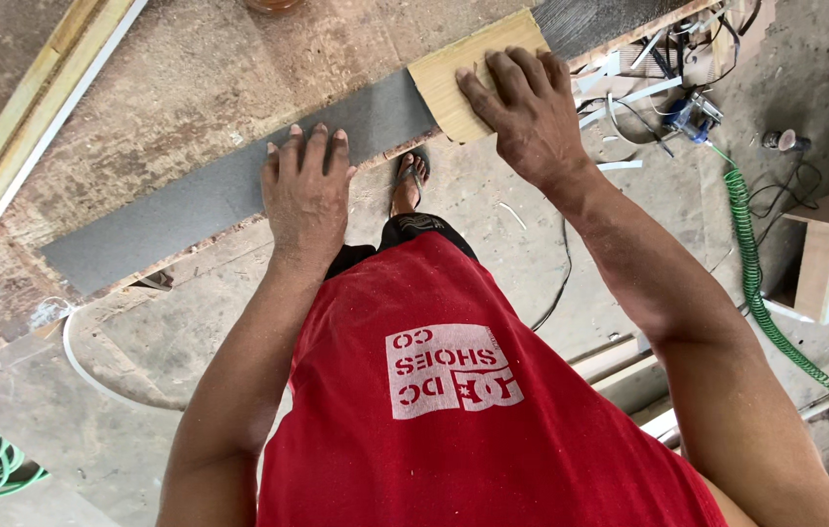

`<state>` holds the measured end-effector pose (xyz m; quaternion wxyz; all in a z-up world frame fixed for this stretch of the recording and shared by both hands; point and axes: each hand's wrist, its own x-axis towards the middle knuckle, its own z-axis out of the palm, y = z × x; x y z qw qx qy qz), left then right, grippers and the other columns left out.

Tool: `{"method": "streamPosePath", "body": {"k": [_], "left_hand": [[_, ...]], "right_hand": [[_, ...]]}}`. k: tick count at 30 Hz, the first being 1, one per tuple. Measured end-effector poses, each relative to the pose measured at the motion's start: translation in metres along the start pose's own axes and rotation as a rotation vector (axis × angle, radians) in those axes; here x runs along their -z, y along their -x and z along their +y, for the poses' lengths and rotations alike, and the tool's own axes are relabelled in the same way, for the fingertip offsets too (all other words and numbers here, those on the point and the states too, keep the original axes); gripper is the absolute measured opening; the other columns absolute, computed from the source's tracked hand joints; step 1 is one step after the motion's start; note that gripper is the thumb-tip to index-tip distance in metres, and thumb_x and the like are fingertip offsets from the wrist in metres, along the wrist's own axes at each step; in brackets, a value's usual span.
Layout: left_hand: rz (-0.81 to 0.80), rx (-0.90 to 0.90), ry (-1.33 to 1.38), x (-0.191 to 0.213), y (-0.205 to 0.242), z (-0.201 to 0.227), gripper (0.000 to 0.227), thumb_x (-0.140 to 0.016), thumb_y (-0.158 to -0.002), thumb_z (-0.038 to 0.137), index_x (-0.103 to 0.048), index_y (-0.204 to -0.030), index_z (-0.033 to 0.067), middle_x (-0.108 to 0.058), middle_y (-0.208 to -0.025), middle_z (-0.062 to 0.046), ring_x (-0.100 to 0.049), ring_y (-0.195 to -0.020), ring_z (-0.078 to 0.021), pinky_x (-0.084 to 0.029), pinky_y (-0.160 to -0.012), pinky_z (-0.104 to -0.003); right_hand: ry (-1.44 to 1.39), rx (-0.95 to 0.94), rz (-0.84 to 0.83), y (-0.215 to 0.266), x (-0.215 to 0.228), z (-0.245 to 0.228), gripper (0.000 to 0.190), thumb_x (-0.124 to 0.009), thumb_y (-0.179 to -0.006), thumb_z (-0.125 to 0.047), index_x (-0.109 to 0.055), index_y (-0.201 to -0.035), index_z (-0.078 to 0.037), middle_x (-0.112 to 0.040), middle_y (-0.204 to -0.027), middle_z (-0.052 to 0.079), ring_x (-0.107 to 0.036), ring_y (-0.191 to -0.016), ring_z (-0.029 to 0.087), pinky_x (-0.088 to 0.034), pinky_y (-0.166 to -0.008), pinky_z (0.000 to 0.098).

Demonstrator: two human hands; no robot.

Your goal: The person pours a yellow liquid from a plastic bottle onto a sanding block and applies it to a long, dark wooden plank on a workbench. They rub the liquid into the wood with the block, then pick up a second, lighter-colored plank and repeat the application process.

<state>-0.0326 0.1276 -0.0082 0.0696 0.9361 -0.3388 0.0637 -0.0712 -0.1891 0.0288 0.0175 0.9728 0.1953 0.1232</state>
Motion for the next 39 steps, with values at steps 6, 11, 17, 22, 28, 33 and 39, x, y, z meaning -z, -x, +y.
{"method": "streamPosePath", "body": {"k": [6,11,17,22,28,33,39], "left_hand": [[-0.012,0.006,-0.014,0.000,-0.001,0.001,0.055,-0.086,-0.086,0.035,-0.067,-0.134,0.0156,-0.065,-0.136,-0.005,-0.059,-0.125,-0.0316,-0.049,-0.103,-0.051],[-0.043,0.005,-0.015,-0.003,0.000,-0.001,0.052,-0.080,-0.090,0.037,-0.065,-0.136,0.0163,-0.063,-0.137,-0.005,-0.058,-0.127,-0.0329,-0.049,-0.101,-0.053],[0.015,-0.012,-0.012,-0.001,-0.001,-0.002,0.049,-0.084,-0.089,0.033,-0.068,-0.132,0.0157,-0.065,-0.133,-0.006,-0.060,-0.124,-0.0323,-0.051,-0.098,-0.051],[0.008,-0.019,-0.005,-0.001,0.000,-0.007,0.066,-0.087,-0.080,0.045,-0.064,-0.133,0.0140,-0.062,-0.137,-0.003,-0.059,-0.126,-0.0275,-0.052,-0.100,-0.047],[-0.205,0.008,0.130,0.030,0.036,-0.064,0.044,-0.067,-0.103,0.043,-0.064,-0.139,0.0184,-0.056,-0.139,-0.016,-0.052,-0.133,-0.0369,-0.041,-0.110,-0.057],[-0.181,0.030,0.161,0.047,0.059,-0.103,0.047,-0.078,-0.097,0.033,-0.067,-0.141,0.0160,-0.050,-0.140,-0.028,-0.049,-0.131,-0.0474,-0.040,-0.108,-0.064],[-0.154,0.008,0.162,0.034,0.064,-0.110,0.053,-0.083,-0.091,0.034,-0.068,-0.139,0.0163,-0.048,-0.135,-0.027,-0.053,-0.125,-0.0459,-0.038,-0.102,-0.067]], "right_hand": [[-0.006,-0.086,-0.167,0.031,-0.016,-0.029,0.070,-0.080,-0.097,-0.010,-0.043,-0.155,-0.018,-0.059,-0.138,0.021,-0.058,-0.121,0.034,-0.046,-0.095,0.0497],[0.034,-0.028,-0.136,0.027,0.008,-0.023,0.064,-0.082,-0.086,-0.003,-0.059,-0.144,-0.014,-0.070,-0.121,0.009,-0.065,-0.109,0.027,-0.047,-0.088,0.0448],[0.169,-0.338,-0.170,0.029,-0.023,0.002,0.053,-0.069,-0.098,-0.007,-0.058,-0.149,-0.014,-0.062,-0.124,0.012,-0.054,-0.106,0.028,-0.050,-0.084,0.0448],[0.051,-0.340,-0.319,0.010,-0.005,-0.065,0.060,-0.068,-0.094,-0.007,-0.046,-0.149,-0.014,-0.060,-0.116,0.012,-0.050,-0.099,0.027,-0.048,-0.078,0.0426],[-0.048,-0.304,-0.167,-0.013,0.021,-0.116,0.050,-0.060,-0.082,-0.003,-0.068,-0.130,-0.015,-0.061,-0.110,0.011,-0.058,-0.098,0.033,-0.040,-0.072,0.0445],[-0.045,-0.269,-0.140,-0.009,0.017,-0.136,0.051,-0.059,-0.083,-0.003,-0.067,-0.131,-0.015,-0.060,-0.113,0.013,-0.057,-0.100,0.035,-0.040,-0.074,0.0444],[-0.080,-0.175,-0.187,-0.011,0.037,-0.141,0.046,-0.056,-0.088,-0.003,-0.069,-0.128,-0.021,-0.065,-0.114,0.008,-0.062,-0.109,0.031,-0.045,-0.086,0.0450]]}}
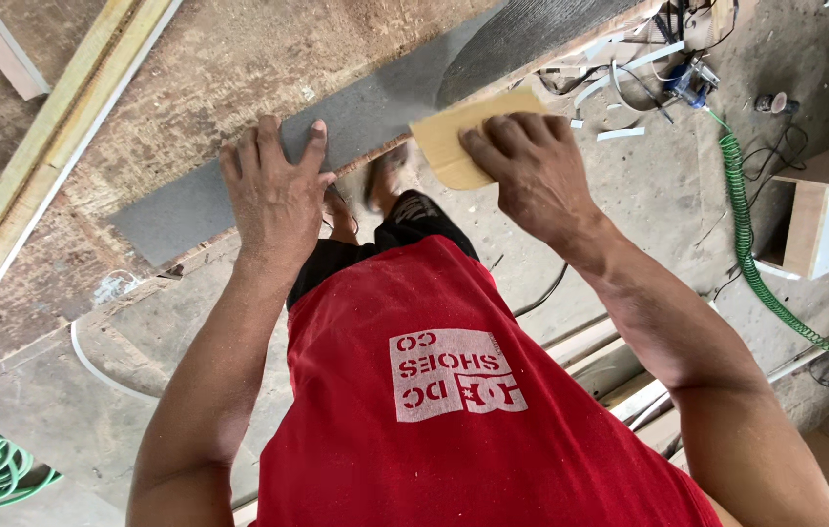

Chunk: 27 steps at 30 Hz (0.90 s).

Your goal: The person pours a yellow liquid from a plastic bottle onto a sanding block and applies it to a long, dark wooden plank on a workbench. They rub the liquid into the wood with the block, then pick up a second, lighter-colored plank and repeat the application process.

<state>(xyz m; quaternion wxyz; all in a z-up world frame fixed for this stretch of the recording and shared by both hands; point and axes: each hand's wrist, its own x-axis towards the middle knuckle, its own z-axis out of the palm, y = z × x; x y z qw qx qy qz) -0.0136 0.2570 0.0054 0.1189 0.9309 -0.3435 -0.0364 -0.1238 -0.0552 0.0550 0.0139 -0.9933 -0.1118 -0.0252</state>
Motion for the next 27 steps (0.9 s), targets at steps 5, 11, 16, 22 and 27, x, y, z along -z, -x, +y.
{"method": "streamPosePath", "body": {"k": [5,11,16,22,27], "left_hand": [[0.060,0.024,-0.158,0.005,0.000,0.009,0.069,-0.092,-0.078,0.043,-0.065,-0.138,0.0252,-0.054,-0.137,-0.021,-0.056,-0.118,-0.0370,-0.045,-0.096,-0.053],[0.005,0.040,-0.119,-0.004,-0.001,0.006,0.074,-0.088,-0.082,0.043,-0.057,-0.146,0.0234,-0.051,-0.141,-0.024,-0.055,-0.126,-0.0421,-0.049,-0.101,-0.062],[-0.008,0.043,-0.092,-0.001,0.000,0.007,0.068,-0.087,-0.084,0.037,-0.060,-0.145,0.0233,-0.051,-0.143,-0.024,-0.053,-0.129,-0.0434,-0.045,-0.103,-0.062],[0.015,0.067,-0.056,0.001,-0.002,0.011,0.069,-0.092,-0.078,0.032,-0.066,-0.141,0.0232,-0.052,-0.143,-0.025,-0.054,-0.124,-0.0441,-0.043,-0.104,-0.064],[0.015,0.066,-0.122,0.002,-0.003,0.011,0.072,-0.092,-0.078,0.037,-0.063,-0.142,0.0250,-0.053,-0.141,-0.023,-0.055,-0.122,-0.0409,-0.044,-0.102,-0.060]], "right_hand": [[0.151,0.146,0.220,-0.029,0.002,0.029,0.058,-0.074,-0.098,0.002,-0.052,-0.147,-0.020,-0.066,-0.121,0.009,-0.057,-0.109,0.025,-0.045,-0.093,0.0407],[0.140,0.181,0.221,-0.048,-0.013,0.054,0.038,-0.070,-0.103,-0.002,-0.063,-0.138,-0.017,-0.064,-0.126,0.013,-0.061,-0.114,0.029,-0.045,-0.096,0.0470],[0.055,0.207,0.245,-0.045,-0.026,0.055,0.039,-0.062,-0.107,-0.002,-0.058,-0.144,-0.014,-0.064,-0.128,0.020,-0.065,-0.112,0.036,-0.048,-0.093,0.0492],[0.091,0.082,0.171,-0.021,-0.066,0.039,0.064,-0.087,-0.099,-0.017,-0.050,-0.152,-0.017,-0.065,-0.135,0.021,-0.062,-0.120,0.035,-0.049,-0.101,0.0528],[0.061,0.072,-0.015,-0.008,-0.045,0.018,0.064,-0.074,-0.098,-0.011,-0.049,-0.156,-0.019,-0.060,-0.140,0.016,-0.054,-0.124,0.032,-0.045,-0.096,0.0480]]}}
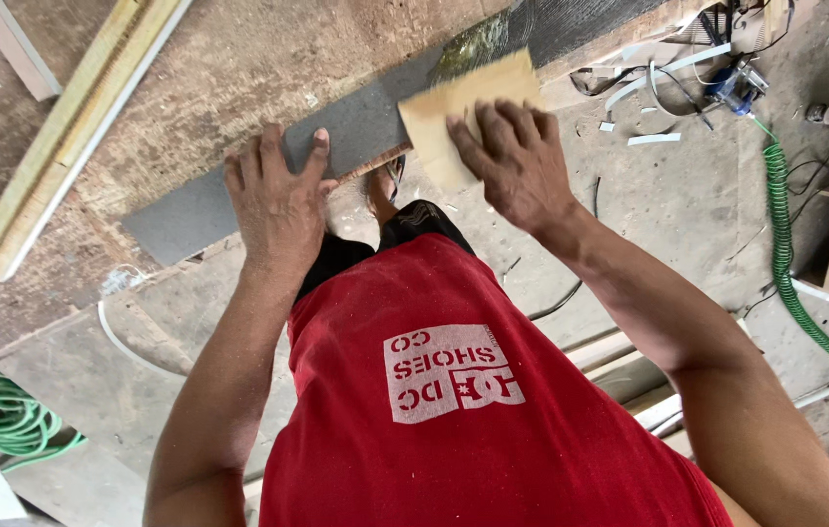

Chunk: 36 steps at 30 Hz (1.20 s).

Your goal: The person pours a yellow liquid from a plastic bottle onto a sanding block and applies it to a long, dark wooden plank on a workbench. They rub the liquid into the wood with the block, then pick up a second, lighter-colored plank and repeat the application process.

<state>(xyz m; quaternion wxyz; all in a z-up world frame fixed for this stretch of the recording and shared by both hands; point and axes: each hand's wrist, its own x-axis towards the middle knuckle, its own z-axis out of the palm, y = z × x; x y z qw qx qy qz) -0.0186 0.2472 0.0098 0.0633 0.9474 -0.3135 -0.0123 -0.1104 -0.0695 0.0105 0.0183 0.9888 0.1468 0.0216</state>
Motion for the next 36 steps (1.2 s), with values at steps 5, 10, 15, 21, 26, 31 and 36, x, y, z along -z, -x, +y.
{"method": "streamPosePath", "body": {"k": [5,10,15,21,26,31,36], "left_hand": [[0.007,-0.007,0.018,-0.006,0.000,-0.002,0.070,-0.088,-0.086,0.040,-0.055,-0.145,0.0257,-0.054,-0.139,-0.024,-0.058,-0.121,-0.0399,-0.047,-0.098,-0.058],[0.076,-0.034,-0.047,-0.008,0.000,-0.005,0.074,-0.088,-0.083,0.052,-0.054,-0.144,0.0275,-0.056,-0.137,-0.024,-0.060,-0.118,-0.0372,-0.050,-0.093,-0.050],[0.069,-0.063,0.047,-0.011,0.011,-0.020,0.072,-0.088,-0.082,0.052,-0.062,-0.139,0.0145,-0.051,-0.144,-0.025,-0.047,-0.136,-0.0423,-0.050,-0.101,-0.059],[0.021,-0.040,0.059,0.006,0.048,-0.066,0.066,-0.088,-0.087,0.047,-0.064,-0.141,0.0165,-0.050,-0.150,-0.021,-0.044,-0.140,-0.0406,-0.037,-0.113,-0.065],[0.046,-0.079,0.130,-0.006,0.058,-0.080,0.054,-0.084,-0.089,0.039,-0.069,-0.135,0.0153,-0.050,-0.136,-0.026,-0.054,-0.127,-0.0451,-0.044,-0.097,-0.068],[0.071,-0.083,0.124,-0.006,0.059,-0.078,0.053,-0.083,-0.089,0.035,-0.069,-0.135,0.0129,-0.051,-0.132,-0.025,-0.055,-0.123,-0.0453,-0.043,-0.096,-0.068],[0.069,-0.049,0.016,0.001,0.057,-0.075,0.071,-0.089,-0.079,0.045,-0.063,-0.140,0.0201,-0.057,-0.137,-0.018,-0.057,-0.122,-0.0375,-0.047,-0.098,-0.062]], "right_hand": [[-0.088,-0.003,0.268,-0.017,0.019,0.023,0.026,-0.061,-0.100,0.007,-0.066,-0.123,-0.003,-0.053,-0.079,0.007,-0.052,-0.063,0.020,-0.049,-0.047,0.0292],[0.162,-0.344,0.038,-0.018,-0.012,0.037,0.056,-0.075,-0.093,-0.005,-0.055,-0.144,-0.012,-0.066,-0.117,0.014,-0.058,-0.098,0.029,-0.049,-0.076,0.0415],[0.076,-0.294,-0.095,-0.029,0.013,-0.032,0.052,-0.065,-0.097,-0.008,-0.050,-0.148,-0.011,-0.062,-0.117,0.013,-0.050,-0.095,0.026,-0.045,-0.077,0.0401],[0.052,-0.243,-0.090,-0.028,0.015,-0.076,0.060,-0.065,-0.092,-0.005,-0.046,-0.149,-0.011,-0.063,-0.115,0.014,-0.052,-0.095,0.027,-0.047,-0.073,0.0401],[-0.009,-0.198,0.006,-0.027,0.028,-0.105,0.047,-0.056,-0.081,0.001,-0.064,-0.124,-0.017,-0.057,-0.103,0.007,-0.056,-0.095,0.028,-0.042,-0.074,0.0408],[-0.069,-0.045,0.059,-0.024,0.045,-0.107,0.042,-0.060,-0.087,-0.007,-0.069,-0.125,-0.023,-0.065,-0.114,0.006,-0.062,-0.109,0.029,-0.047,-0.085,0.0439],[0.079,0.060,0.210,-0.058,0.046,-0.070,0.040,-0.079,-0.101,-0.009,-0.063,-0.137,-0.020,-0.065,-0.126,0.009,-0.058,-0.112,0.026,-0.043,-0.095,0.0406]]}}
